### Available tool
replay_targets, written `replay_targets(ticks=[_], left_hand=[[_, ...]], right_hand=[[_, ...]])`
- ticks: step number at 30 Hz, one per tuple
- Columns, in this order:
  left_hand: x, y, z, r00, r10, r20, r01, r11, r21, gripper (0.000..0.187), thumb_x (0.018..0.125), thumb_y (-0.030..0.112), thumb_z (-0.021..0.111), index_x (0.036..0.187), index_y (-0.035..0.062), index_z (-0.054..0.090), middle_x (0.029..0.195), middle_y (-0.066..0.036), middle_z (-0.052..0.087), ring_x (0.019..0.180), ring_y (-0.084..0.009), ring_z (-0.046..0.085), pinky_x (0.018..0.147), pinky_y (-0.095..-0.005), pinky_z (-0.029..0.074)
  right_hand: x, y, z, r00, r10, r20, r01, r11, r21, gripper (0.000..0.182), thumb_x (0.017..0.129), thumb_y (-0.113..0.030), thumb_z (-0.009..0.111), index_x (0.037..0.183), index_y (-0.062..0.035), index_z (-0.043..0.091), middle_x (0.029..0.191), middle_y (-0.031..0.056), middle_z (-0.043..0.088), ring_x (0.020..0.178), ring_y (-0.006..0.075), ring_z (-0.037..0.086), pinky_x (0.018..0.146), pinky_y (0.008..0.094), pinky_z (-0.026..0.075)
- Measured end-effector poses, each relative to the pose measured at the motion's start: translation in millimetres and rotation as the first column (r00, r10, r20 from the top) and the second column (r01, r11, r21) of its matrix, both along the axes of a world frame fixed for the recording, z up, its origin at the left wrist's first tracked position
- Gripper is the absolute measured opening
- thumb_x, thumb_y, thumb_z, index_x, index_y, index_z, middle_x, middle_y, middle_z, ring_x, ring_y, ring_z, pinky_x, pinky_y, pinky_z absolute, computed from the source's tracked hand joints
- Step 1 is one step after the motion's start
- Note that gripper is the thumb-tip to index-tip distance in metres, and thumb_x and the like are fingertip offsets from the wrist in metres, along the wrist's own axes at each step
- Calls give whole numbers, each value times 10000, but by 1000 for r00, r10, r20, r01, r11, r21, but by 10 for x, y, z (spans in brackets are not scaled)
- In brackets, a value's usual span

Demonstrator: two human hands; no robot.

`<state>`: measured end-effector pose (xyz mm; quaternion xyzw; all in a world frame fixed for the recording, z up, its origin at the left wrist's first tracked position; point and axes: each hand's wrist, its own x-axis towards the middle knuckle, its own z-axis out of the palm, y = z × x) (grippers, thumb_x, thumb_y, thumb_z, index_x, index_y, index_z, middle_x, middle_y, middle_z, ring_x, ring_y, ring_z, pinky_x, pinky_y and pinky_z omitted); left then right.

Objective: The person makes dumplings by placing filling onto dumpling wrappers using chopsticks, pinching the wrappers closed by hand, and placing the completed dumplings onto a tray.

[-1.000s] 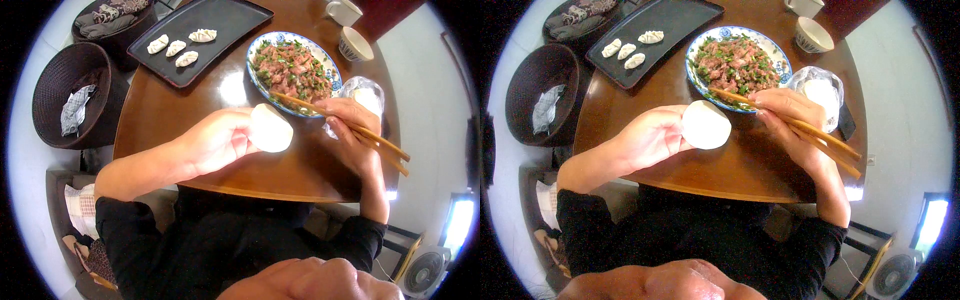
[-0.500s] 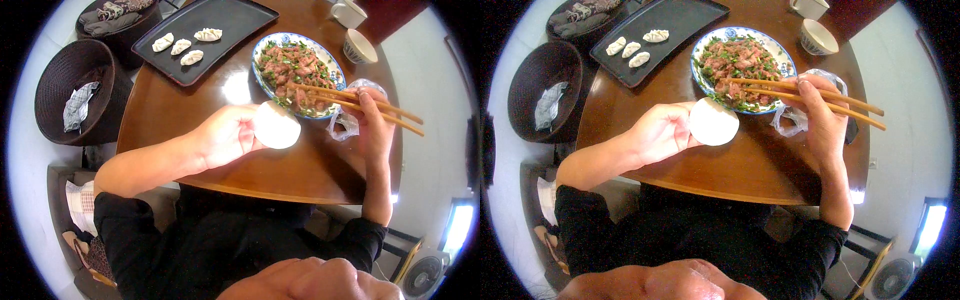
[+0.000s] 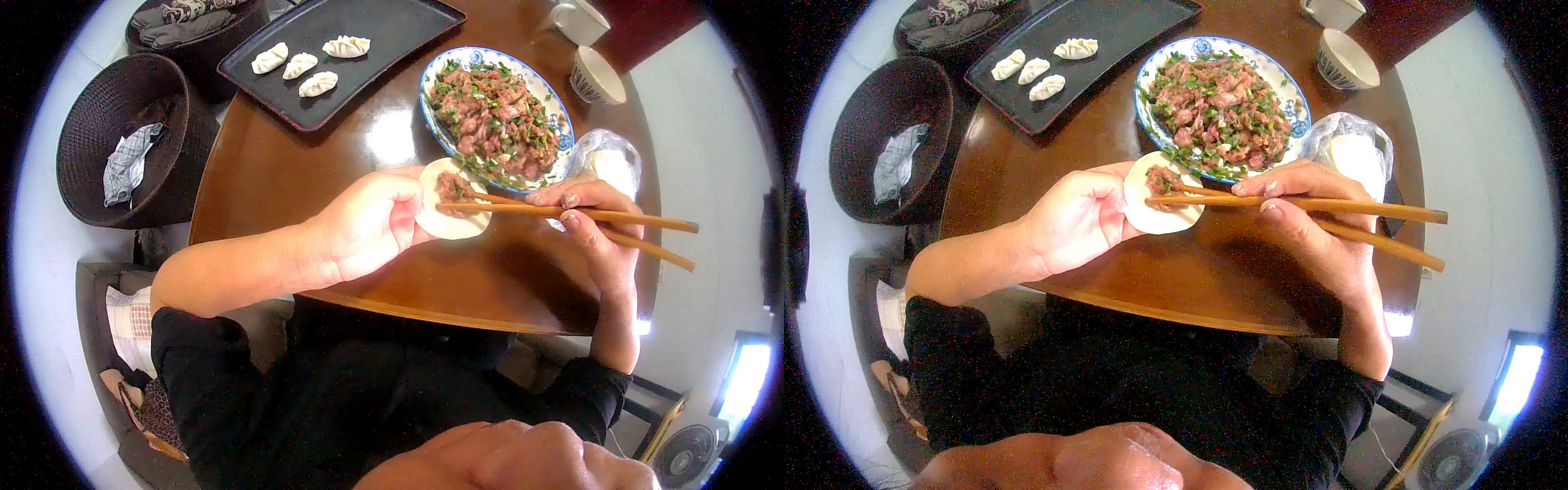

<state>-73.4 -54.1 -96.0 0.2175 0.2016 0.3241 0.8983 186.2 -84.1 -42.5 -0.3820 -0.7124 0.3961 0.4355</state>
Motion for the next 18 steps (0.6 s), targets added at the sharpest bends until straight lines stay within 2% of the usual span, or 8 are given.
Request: replay_targets(ticks=[2,5,8,10,11,13,17,18], left_hand=[[-10,6,-3,1000,-4,6,4,1000,11,530,795,16,402,1314,-95,412,1292,-184,543,1205,-262,533,1061,-364,399],[-17,26,-26,1000,-12,22,11,999,30,480,826,29,401,1291,-89,434,1268,-180,559,1190,-262,545,1058,-373,404],[-11,30,-29,1000,-4,28,3,1000,9,425,857,44,402,1258,-81,467,1240,-175,578,1172,-260,558,1054,-381,408],[-8,31,-31,1000,8,25,-7,1000,-18,422,854,41,402,1252,-80,474,1237,-175,580,1172,-258,558,1053,-377,409],[-7,32,-42,1000,7,21,-6,1000,-7,419,853,41,406,1249,-80,475,1239,-176,580,1171,-257,559,1052,-376,410],[-5,38,-43,1000,5,17,-5,1000,4,417,853,40,410,1246,-80,476,1241,-176,579,1170,-257,561,1051,-375,411],[-6,45,5,999,13,39,-12,1000,-21,390,877,47,422,1242,-79,481,1239,-173,582,1169,-254,562,1049,-378,413],[-4,46,12,999,21,29,-20,999,-44,385,884,48,422,1243,-79,480,1238,-172,583,1170,-253,561,1049,-378,414]], right_hand=[[9,0,-3,1000,15,-23,-14,1000,6,100,862,-47,614,933,20,635,958,180,683,940,256,658,840,363,527],[32,-24,61,961,-61,-269,25,991,-133,120,861,-33,609,971,13,616,953,200,672,938,297,658,837,394,540],[166,20,86,978,-98,-186,81,992,-96,105,868,-23,590,958,25,613,966,202,668,930,288,657,838,392,541],[145,28,75,947,-289,-141,293,956,11,96,866,-5,580,950,20,619,976,203,666,929,281,653,827,384,537],[145,61,53,947,-290,-141,294,956,12,96,866,-5,580,950,20,619,976,203,666,929,281,653,827,384,537],[136,142,-10,992,-95,87,59,936,347,114,846,24,592,952,9,631,975,199,667,932,282,649,817,378,532],[11,69,36,956,-103,273,19,956,294,147,808,61,616,945,13,643,983,194,668,932,286,651,821,367,522],[8,58,15,978,-99,181,51,966,255,143,806,56,618,941,18,648,975,196,672,927,281,654,819,359,519]])
